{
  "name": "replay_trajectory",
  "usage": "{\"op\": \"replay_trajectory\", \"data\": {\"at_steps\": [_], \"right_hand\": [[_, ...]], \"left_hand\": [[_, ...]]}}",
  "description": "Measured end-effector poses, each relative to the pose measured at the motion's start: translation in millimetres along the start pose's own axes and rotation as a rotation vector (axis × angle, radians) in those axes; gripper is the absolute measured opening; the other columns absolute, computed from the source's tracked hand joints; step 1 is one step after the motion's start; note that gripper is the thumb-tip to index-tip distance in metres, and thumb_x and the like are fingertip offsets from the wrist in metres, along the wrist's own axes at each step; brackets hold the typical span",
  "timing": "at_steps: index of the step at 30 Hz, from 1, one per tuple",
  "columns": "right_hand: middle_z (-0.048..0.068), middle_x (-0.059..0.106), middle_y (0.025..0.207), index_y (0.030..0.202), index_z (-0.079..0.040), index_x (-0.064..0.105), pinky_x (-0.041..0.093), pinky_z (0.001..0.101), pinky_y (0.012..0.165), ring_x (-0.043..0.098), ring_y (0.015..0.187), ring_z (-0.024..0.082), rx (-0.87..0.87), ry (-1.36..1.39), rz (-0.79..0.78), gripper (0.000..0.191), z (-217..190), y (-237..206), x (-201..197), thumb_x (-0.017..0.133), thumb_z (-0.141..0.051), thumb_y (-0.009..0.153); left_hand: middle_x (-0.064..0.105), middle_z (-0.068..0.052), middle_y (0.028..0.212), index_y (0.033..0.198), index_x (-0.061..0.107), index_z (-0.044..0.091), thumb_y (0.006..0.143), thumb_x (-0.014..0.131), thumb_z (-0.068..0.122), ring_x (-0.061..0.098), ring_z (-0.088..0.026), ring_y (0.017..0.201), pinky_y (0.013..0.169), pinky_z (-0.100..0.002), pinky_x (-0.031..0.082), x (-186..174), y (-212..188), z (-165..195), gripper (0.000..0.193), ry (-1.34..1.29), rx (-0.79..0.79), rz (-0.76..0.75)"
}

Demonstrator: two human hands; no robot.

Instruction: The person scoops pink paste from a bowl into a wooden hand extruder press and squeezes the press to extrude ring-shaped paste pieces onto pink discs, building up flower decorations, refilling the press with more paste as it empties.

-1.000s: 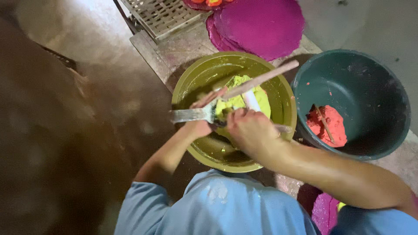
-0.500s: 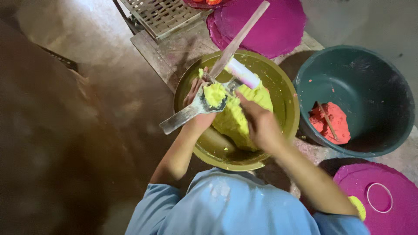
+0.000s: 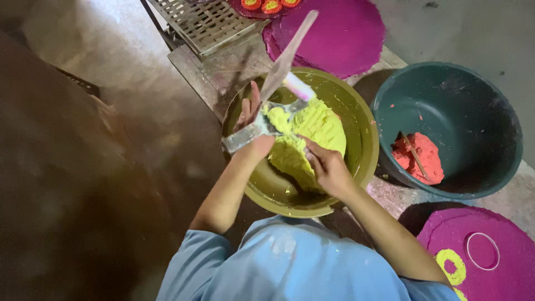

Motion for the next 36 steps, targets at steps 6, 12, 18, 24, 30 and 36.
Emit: {"op": "replay_trajectory", "data": {"at_steps": [6, 12, 18, 24, 30, 36], "right_hand": [[0.02, 0.072, 0.089, 0.147, -0.013, 0.058, 0.054, 0.0335, 0.075, 0.061, 0.073, 0.019, 0.131, -0.024, -0.192, 0.047, 58.2, -7.4, 12.8, 0.057, -0.01, 0.1], [0.03, 0.047, 0.162, 0.17, -0.007, 0.019, 0.039, 0.0477, 0.117, 0.05, 0.145, 0.048, -0.424, -0.322, 0.07, 0.073, 41.3, 27.1, -36.1, 0.055, -0.023, 0.109], [0.032, 0.042, 0.157, 0.171, -0.005, 0.014, 0.053, 0.0513, 0.106, 0.064, 0.126, 0.04, -0.279, 1.438, 0.114, 0.096, -13.7, -31.7, -71.1, 0.061, -0.053, 0.102], [0.026, 0.045, 0.157, 0.168, -0.017, 0.021, 0.061, 0.0528, 0.091, 0.064, 0.124, 0.044, -0.349, 0.575, 0.287, 0.084, -61.5, -135.8, -154.4, 0.063, -0.046, 0.101], [0.031, 0.057, 0.136, 0.129, -0.024, 0.054, 0.059, 0.059, 0.1, 0.063, 0.122, 0.054, -0.72, -0.25, 0.257, 0.038, -99.3, -231.2, -137.6, 0.057, -0.02, 0.092], [0.031, 0.057, 0.14, 0.154, -0.027, 0.047, 0.06, 0.0518, 0.101, 0.062, 0.126, 0.056, -0.548, -0.329, 0.427, 0.061, -104.4, -271.9, -126.6, 0.056, -0.023, 0.094]], "left_hand": [[0.054, -0.017, 0.141, 0.154, 0.04, 0.005, 0.093, 0.067, 0.02, 0.062, -0.031, 0.121, 0.1, -0.054, 0.051, -13.7, 23.6, -68.8, 0.068, -0.557, -0.031, 0.17], [0.064, -0.007, 0.115, 0.121, 0.062, 0.006, 0.076, 0.068, 0.007, 0.064, -0.015, 0.106, 0.088, -0.029, 0.055, 39.3, -33.3, -66.9, 0.045, -0.891, -0.403, -0.147], [0.067, -0.008, 0.105, 0.118, 0.063, 0.005, 0.079, 0.068, 0.002, 0.065, -0.021, 0.096, 0.084, -0.035, 0.056, 95.2, -162.8, 90.1, 0.04, -1.729, -0.565, -1.125], [0.066, -0.007, 0.113, 0.121, 0.059, 0.007, 0.078, 0.083, 0.002, 0.064, -0.019, 0.105, 0.093, -0.034, 0.053, 51.2, -142.3, 141.0, 0.05, -0.751, 0.344, -0.963], [0.067, -0.009, 0.106, 0.108, 0.063, 0.006, 0.086, 0.077, 0.009, 0.067, -0.019, 0.1, 0.088, -0.037, 0.058, 46.8, -179.0, 193.4, 0.027, -0.717, 0.25, -1.339], [0.07, -0.008, 0.11, 0.116, 0.065, 0.008, 0.089, 0.071, 0.02, 0.069, -0.018, 0.104, 0.09, -0.037, 0.055, 70.1, -224.0, 221.3, 0.03, -0.847, -0.221, -1.692]]}}
Point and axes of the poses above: each hand's wrist, its own y-axis towards the middle knuckle, its own x-axis out of the palm, z = x × y, the point moved 6 cm from there along y, towards the middle knuckle
